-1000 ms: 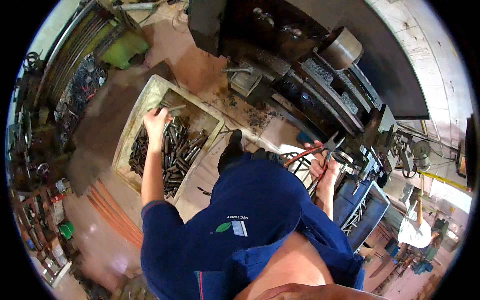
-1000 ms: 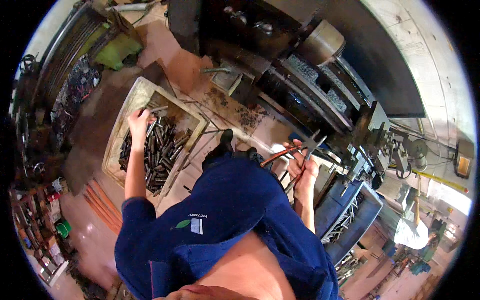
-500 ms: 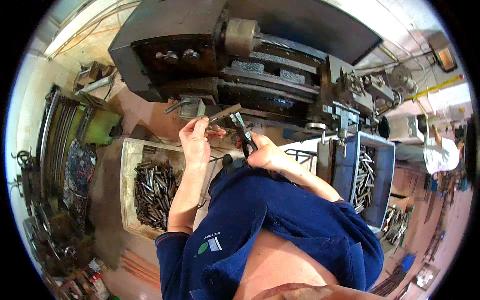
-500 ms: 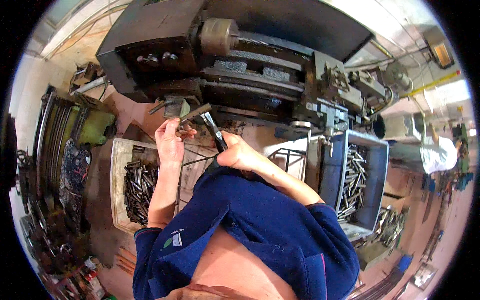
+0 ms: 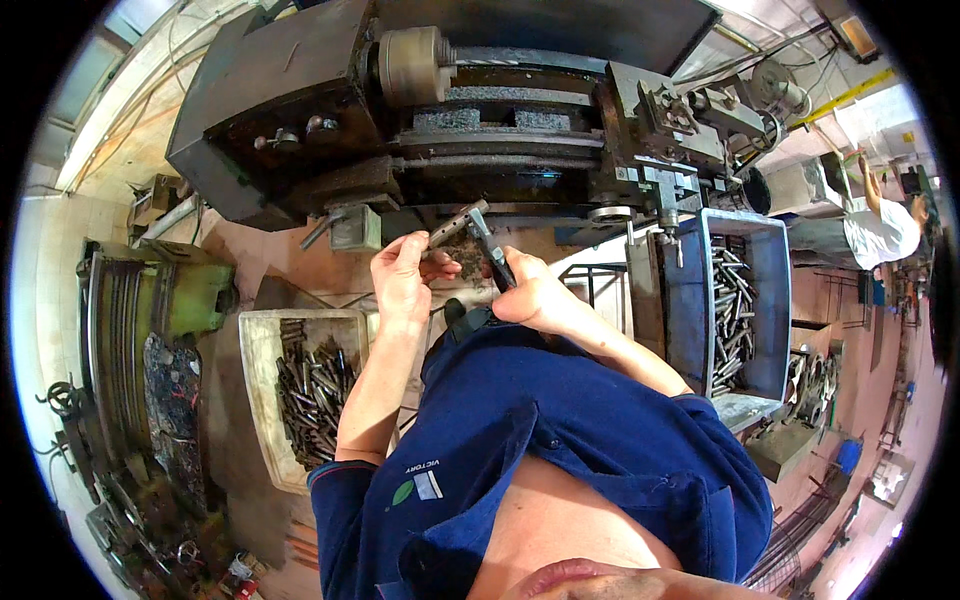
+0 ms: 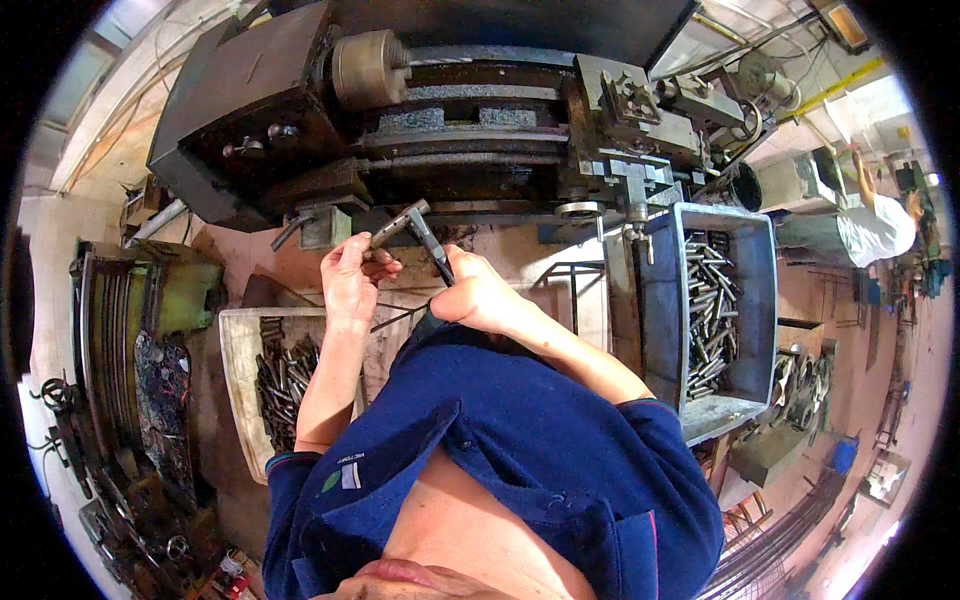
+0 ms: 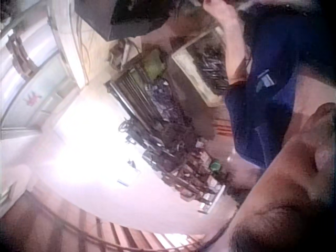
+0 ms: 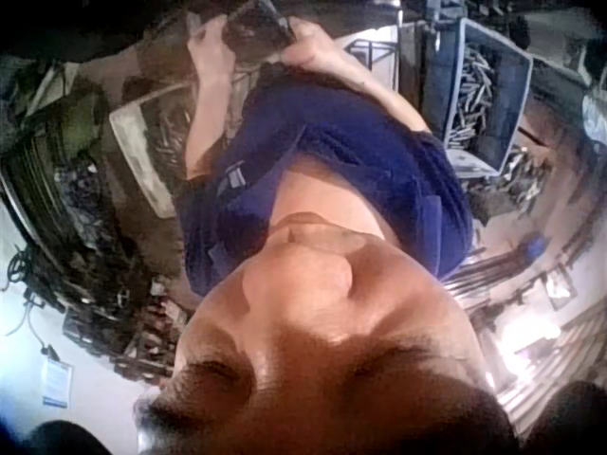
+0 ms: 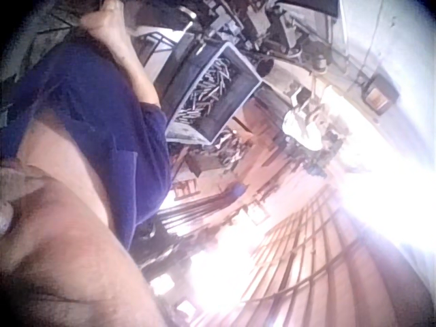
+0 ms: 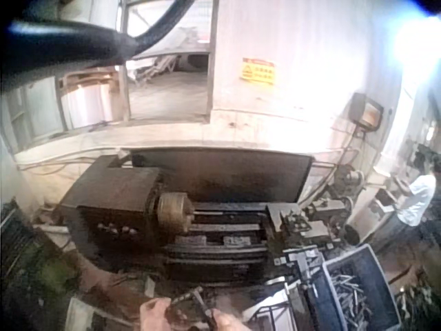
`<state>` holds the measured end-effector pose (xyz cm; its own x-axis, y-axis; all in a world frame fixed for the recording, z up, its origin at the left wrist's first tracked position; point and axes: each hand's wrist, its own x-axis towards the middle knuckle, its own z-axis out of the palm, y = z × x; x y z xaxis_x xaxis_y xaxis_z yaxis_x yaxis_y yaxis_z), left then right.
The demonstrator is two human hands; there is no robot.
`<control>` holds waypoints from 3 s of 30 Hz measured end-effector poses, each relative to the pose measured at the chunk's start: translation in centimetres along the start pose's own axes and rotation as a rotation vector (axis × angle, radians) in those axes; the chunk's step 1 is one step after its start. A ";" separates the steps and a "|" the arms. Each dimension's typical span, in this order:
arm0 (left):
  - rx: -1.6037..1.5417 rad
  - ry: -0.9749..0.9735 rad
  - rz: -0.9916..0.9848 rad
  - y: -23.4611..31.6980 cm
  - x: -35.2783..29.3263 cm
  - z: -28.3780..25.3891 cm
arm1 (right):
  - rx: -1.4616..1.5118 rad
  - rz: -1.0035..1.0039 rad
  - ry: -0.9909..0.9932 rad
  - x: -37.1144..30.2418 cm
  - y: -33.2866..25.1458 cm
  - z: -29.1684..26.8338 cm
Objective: The person repeatedly picks up small metal rods from a bin, holds them against a rotating grinding wheel to smooth the ends, and then places the finished pieces into a blue bin. The process is continuous and repetitive, focusing on deburring or finishing the metal components.
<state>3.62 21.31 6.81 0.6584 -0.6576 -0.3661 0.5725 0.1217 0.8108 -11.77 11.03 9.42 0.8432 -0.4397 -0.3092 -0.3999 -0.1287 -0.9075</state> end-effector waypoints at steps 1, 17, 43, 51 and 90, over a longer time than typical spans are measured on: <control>0.000 0.000 -0.004 0.0 0.1 0.1 | 0.032 -0.031 0.019 0.1 0.4 0.2; 0.018 -0.115 -0.227 0.2 2.7 -0.7 | -0.248 0.046 0.219 1.9 0.5 1.7; 0.333 -0.820 -0.227 -7.1 10.8 10.1 | 0.526 -0.064 0.695 14.2 5.7 -9.1; 0.183 -0.723 -0.259 -8.0 13.9 13.9 | 0.615 -0.032 0.524 15.0 5.1 -13.4; 0.110 -0.724 -0.302 -5.4 16.1 8.5 | 0.272 0.071 0.461 19.8 0.8 -9.5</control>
<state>7.01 3.73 0.44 -0.0214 -0.9753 -0.2200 0.5989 -0.1887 0.7783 1.13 -6.25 5.26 0.5483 -0.7912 -0.2708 -0.2912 0.1230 -0.9487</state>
